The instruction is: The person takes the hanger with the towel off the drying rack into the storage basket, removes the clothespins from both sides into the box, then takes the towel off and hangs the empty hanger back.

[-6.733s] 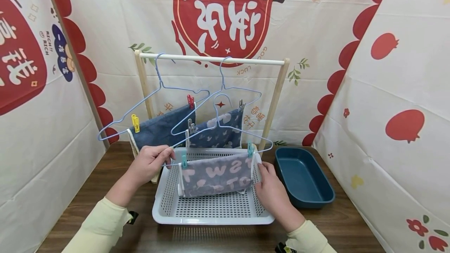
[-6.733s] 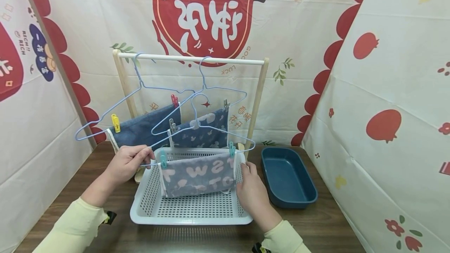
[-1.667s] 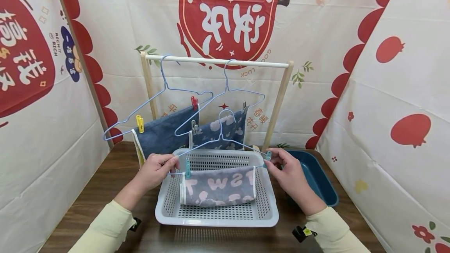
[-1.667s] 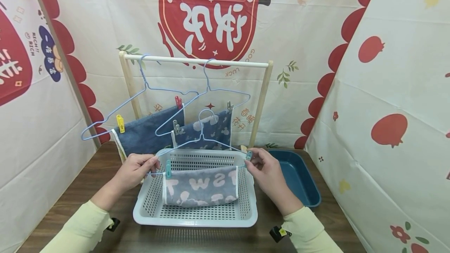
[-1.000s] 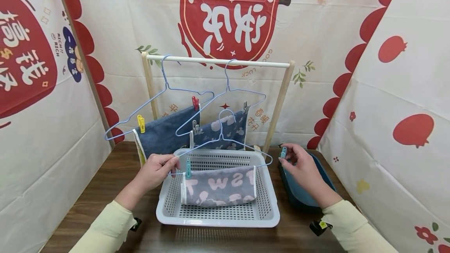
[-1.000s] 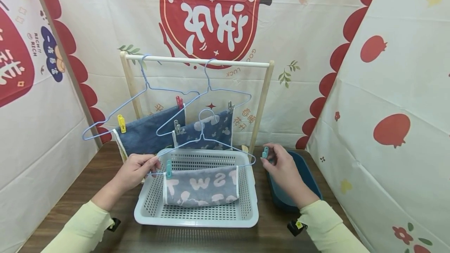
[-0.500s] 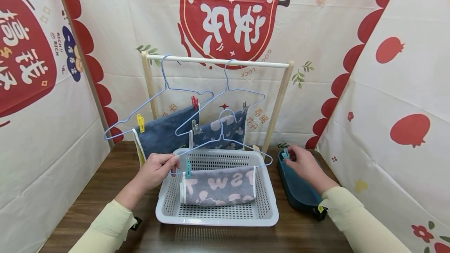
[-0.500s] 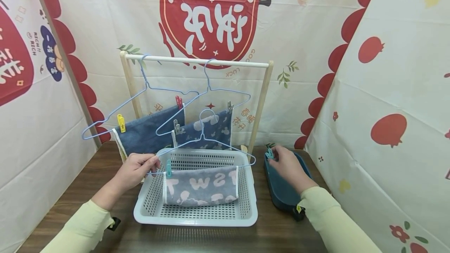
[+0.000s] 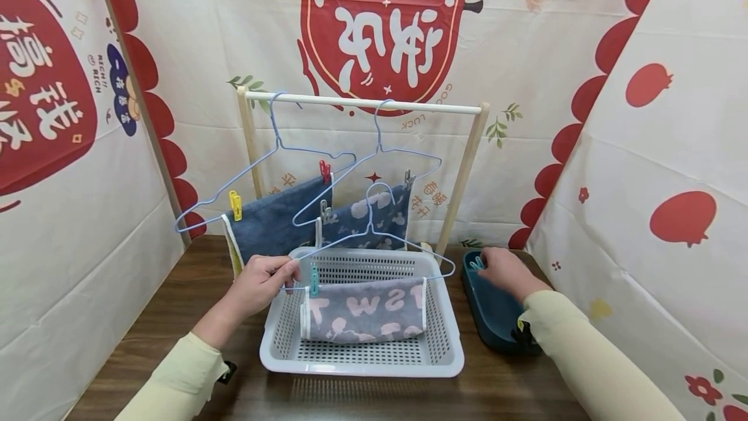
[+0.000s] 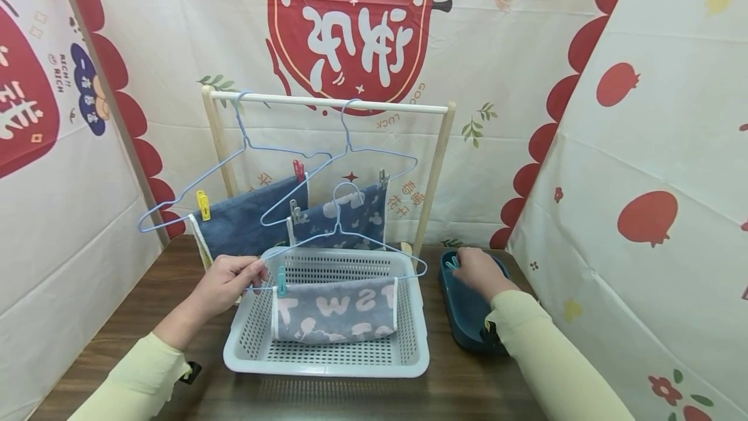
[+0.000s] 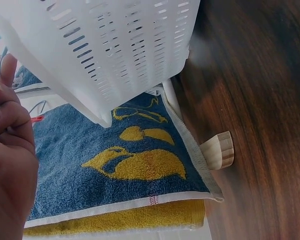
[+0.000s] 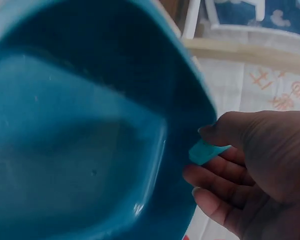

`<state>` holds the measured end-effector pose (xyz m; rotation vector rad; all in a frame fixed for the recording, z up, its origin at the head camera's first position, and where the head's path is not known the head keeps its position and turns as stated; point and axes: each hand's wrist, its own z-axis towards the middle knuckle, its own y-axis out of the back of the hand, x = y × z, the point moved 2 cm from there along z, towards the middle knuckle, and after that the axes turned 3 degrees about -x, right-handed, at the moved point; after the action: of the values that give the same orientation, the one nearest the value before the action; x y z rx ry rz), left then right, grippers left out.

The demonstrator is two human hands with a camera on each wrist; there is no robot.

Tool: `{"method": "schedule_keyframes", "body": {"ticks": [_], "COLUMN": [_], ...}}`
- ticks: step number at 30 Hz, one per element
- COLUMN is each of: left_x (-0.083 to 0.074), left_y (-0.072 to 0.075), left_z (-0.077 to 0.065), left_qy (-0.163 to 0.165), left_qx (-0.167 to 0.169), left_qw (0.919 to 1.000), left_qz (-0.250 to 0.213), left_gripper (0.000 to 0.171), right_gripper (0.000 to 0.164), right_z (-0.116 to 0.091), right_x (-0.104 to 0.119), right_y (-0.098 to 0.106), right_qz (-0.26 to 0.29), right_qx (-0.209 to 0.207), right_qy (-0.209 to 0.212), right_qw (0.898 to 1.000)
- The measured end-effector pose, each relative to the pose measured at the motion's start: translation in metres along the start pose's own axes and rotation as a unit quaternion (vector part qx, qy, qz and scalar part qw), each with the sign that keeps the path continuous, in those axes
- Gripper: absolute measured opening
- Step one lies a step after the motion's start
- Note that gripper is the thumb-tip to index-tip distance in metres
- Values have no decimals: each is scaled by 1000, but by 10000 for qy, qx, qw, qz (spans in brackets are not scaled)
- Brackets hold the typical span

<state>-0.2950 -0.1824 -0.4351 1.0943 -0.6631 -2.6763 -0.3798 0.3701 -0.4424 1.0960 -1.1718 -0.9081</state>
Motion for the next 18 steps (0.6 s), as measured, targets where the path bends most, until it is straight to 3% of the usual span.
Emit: {"method": "schedule_keyframes", "body": {"ticks": [18], "left_x": [2], "left_y": [-4], "left_z": [0], "left_qy": [-150], "left_qx": [-34], "left_qw": [9998], "left_qz": [-104], "left_gripper": [31], "right_gripper": [13], "right_z": [29], "right_x": [-23], "right_y": [-19], "right_qz": [-475], "right_qx": [621], "right_qy": [-308], "right_qw": [9965]}}
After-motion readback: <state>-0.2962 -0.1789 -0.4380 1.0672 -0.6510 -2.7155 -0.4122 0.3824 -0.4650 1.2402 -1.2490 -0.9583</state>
